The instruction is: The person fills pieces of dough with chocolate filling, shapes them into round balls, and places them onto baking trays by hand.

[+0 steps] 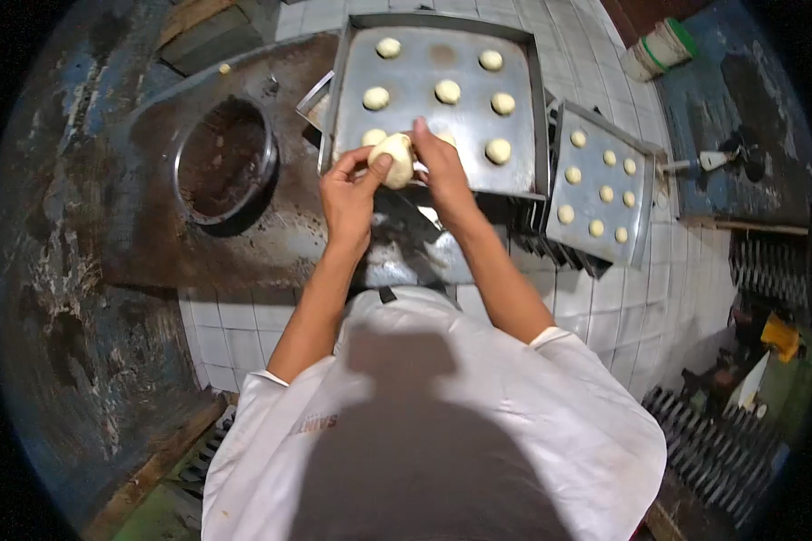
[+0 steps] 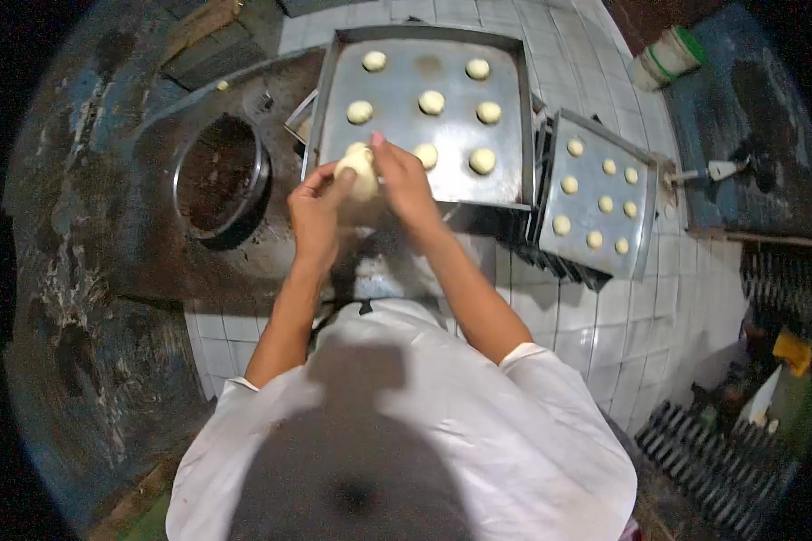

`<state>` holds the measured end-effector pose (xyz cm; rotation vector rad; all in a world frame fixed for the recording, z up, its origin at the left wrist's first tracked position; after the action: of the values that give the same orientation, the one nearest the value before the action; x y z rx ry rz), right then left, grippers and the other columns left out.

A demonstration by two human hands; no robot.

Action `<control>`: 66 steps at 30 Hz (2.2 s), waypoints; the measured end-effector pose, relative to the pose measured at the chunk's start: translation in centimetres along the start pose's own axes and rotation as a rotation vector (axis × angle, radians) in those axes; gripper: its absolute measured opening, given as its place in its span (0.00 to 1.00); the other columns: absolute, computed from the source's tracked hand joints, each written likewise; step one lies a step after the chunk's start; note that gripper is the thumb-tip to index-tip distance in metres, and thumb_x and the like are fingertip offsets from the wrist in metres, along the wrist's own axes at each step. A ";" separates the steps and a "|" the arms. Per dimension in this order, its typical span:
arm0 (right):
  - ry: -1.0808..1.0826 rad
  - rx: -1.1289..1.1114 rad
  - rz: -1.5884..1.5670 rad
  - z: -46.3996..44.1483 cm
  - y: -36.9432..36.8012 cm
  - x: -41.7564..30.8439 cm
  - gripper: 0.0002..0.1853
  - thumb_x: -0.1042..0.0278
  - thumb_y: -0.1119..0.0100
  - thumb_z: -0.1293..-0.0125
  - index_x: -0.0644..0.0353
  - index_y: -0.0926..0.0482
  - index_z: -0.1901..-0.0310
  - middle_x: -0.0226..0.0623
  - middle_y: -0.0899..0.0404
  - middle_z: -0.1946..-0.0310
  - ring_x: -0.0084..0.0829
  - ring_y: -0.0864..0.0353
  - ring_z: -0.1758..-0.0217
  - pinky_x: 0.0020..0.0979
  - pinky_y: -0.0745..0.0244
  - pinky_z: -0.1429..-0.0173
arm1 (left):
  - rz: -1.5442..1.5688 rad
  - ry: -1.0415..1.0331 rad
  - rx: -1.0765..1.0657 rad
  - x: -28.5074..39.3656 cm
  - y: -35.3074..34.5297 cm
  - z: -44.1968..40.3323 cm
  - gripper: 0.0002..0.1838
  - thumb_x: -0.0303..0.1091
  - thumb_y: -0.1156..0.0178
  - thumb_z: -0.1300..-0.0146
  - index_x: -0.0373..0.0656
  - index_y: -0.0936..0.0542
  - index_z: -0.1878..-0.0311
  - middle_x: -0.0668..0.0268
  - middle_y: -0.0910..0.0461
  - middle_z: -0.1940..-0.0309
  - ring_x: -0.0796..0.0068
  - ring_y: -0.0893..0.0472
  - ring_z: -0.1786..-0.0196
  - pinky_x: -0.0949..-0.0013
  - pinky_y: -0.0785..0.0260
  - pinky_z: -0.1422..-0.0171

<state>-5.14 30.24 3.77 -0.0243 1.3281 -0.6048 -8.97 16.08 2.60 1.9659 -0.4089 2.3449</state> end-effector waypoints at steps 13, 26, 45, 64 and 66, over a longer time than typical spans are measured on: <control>-0.320 -0.289 0.397 4.0 4.6 23.1 0.31 0.37 0.48 0.26 0.59 0.25 0.39 0.39 0.14 0.55 0.35 0.14 0.55 0.40 0.21 0.55 | 0.938 0.579 -0.103 -5.2 12.2 4.6 0.24 0.47 0.48 0.21 0.33 0.26 0.38 0.55 0.20 0.40 0.61 0.22 0.34 0.56 0.35 0.25; 0.389 -0.366 1.587 -4.6 -21.1 15.7 0.15 0.71 0.38 0.40 0.54 0.24 0.51 0.46 0.19 0.62 0.54 0.18 0.55 0.52 0.22 0.57 | 0.882 0.463 0.544 -8.7 37.7 1.5 0.16 0.45 0.37 0.28 0.44 0.22 0.47 0.64 0.17 0.55 0.65 0.16 0.49 0.55 0.23 0.41; 0.552 -0.627 1.939 -20.6 -36.4 31.6 0.15 0.61 0.50 0.27 0.52 0.13 0.64 0.44 0.13 0.69 0.46 0.11 0.66 0.47 0.17 0.63 | 1.000 0.330 0.693 -7.8 49.5 1.1 0.14 0.46 0.39 0.27 0.47 0.23 0.48 0.65 0.16 0.52 0.68 0.17 0.46 0.57 0.25 0.37; -0.060 -0.664 0.481 -2.6 -17.7 12.7 0.10 0.73 0.30 0.33 0.60 0.24 0.68 0.24 0.23 0.70 0.16 0.28 0.65 0.24 0.30 0.59 | 1.095 0.272 0.162 -3.1 24.9 -0.5 0.19 0.44 0.51 0.20 0.37 0.24 0.42 0.58 0.19 0.45 0.61 0.22 0.39 0.53 0.34 0.28; -0.010 -0.474 0.362 -1.2 -11.5 16.3 0.10 0.75 0.29 0.36 0.60 0.24 0.68 0.26 0.22 0.70 0.17 0.27 0.64 0.25 0.29 0.57 | 1.081 0.321 0.123 -3.4 20.8 0.2 0.20 0.45 0.52 0.19 0.36 0.24 0.42 0.58 0.19 0.45 0.60 0.22 0.39 0.53 0.34 0.28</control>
<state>-8.97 13.97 -7.17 -0.1695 1.3984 0.0227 -12.51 -3.61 -4.14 1.5105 -1.6549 3.2254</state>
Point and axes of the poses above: each hand's wrist, its own z-axis away from the middle knuckle, its own y-axis out of the back of the hand, x = y × z, the point moved 4 cm from there along -z, towards the middle knuckle
